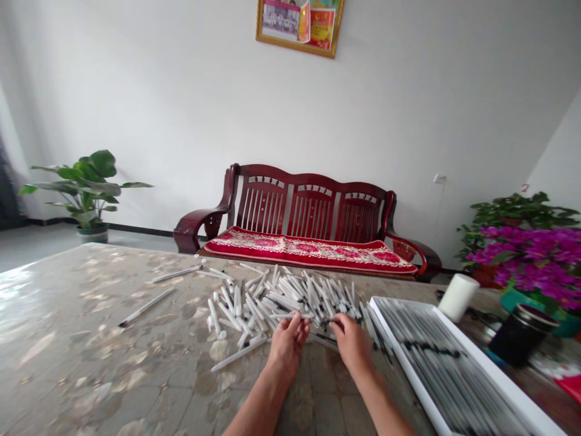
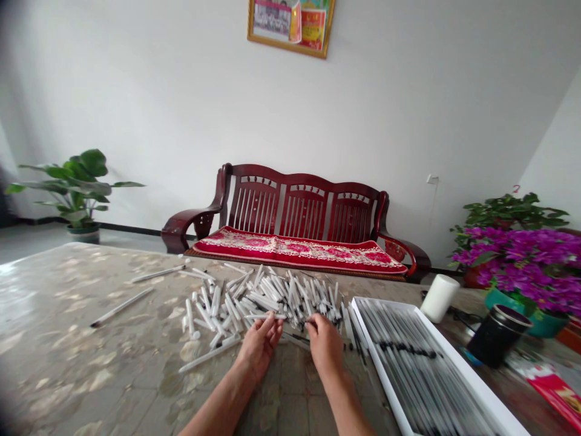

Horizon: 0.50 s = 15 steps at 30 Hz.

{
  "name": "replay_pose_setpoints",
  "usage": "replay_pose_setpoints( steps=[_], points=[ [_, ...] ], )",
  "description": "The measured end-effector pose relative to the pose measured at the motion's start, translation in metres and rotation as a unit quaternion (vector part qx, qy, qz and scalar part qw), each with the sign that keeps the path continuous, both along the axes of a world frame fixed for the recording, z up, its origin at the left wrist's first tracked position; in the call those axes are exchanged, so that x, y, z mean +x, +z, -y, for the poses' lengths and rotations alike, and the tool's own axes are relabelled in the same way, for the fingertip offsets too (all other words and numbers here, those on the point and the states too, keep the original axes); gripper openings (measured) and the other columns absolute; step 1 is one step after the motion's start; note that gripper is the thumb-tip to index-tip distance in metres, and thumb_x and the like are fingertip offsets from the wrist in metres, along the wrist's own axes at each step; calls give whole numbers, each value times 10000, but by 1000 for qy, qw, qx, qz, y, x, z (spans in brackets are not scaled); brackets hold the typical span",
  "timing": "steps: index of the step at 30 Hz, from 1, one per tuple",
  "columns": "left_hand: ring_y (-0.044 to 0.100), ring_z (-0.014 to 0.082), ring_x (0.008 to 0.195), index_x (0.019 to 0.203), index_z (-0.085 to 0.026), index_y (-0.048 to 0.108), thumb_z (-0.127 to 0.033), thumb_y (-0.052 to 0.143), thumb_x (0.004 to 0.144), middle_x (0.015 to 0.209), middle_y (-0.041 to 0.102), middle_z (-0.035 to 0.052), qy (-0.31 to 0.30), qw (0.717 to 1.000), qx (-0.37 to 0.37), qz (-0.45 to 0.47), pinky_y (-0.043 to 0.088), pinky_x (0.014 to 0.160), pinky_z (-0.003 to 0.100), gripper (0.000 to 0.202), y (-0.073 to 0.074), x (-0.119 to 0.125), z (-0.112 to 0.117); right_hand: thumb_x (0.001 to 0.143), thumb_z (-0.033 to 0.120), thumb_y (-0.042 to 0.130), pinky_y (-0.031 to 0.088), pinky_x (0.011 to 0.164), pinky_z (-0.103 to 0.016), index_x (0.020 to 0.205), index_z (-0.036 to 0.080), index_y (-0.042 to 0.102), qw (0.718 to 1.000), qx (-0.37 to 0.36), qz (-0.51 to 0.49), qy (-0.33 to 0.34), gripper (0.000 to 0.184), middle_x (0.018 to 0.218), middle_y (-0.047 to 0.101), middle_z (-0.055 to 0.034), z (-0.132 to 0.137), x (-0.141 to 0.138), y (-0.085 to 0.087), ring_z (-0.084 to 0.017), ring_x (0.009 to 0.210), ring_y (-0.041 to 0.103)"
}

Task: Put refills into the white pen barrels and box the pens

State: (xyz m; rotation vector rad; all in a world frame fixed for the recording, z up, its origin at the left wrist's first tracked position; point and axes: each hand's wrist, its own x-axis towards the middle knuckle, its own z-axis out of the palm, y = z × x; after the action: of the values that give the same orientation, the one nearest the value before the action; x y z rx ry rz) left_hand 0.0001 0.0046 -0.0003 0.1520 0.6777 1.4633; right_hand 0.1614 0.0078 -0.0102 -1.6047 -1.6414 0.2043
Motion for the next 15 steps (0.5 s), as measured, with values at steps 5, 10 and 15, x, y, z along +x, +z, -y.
replay_pose_setpoints(
  steps=[5,10,15],
  points=[
    [695,113,561,793,-131,595,-24,601,865,633,685,24,8,1000,-4,6,578,536,186,128,1,-2,0,798,181,662,432,719,-298,868,266,703,981,-8,196,2,117,923,747,-32,0,-9,2,-245,908,660],
    [698,116,565,800,-135,589,-25,591,871,631,683,20,7,1000,-2,6,584,543,194,131,0,-1,0,804,117,620,452,758,-330,887,247,716,974,-4,227,3,182,918,735,-59,0,-12,1,-268,927,642],
    [696,110,566,807,-132,585,-21,591,871,637,688,25,3,1000,-2,2,582,546,193,129,-1,0,-2,838,154,528,484,864,-349,996,224,716,997,50,46,37,255,997,726,-81,-2,-9,-3,-252,980,653]
  ],
)
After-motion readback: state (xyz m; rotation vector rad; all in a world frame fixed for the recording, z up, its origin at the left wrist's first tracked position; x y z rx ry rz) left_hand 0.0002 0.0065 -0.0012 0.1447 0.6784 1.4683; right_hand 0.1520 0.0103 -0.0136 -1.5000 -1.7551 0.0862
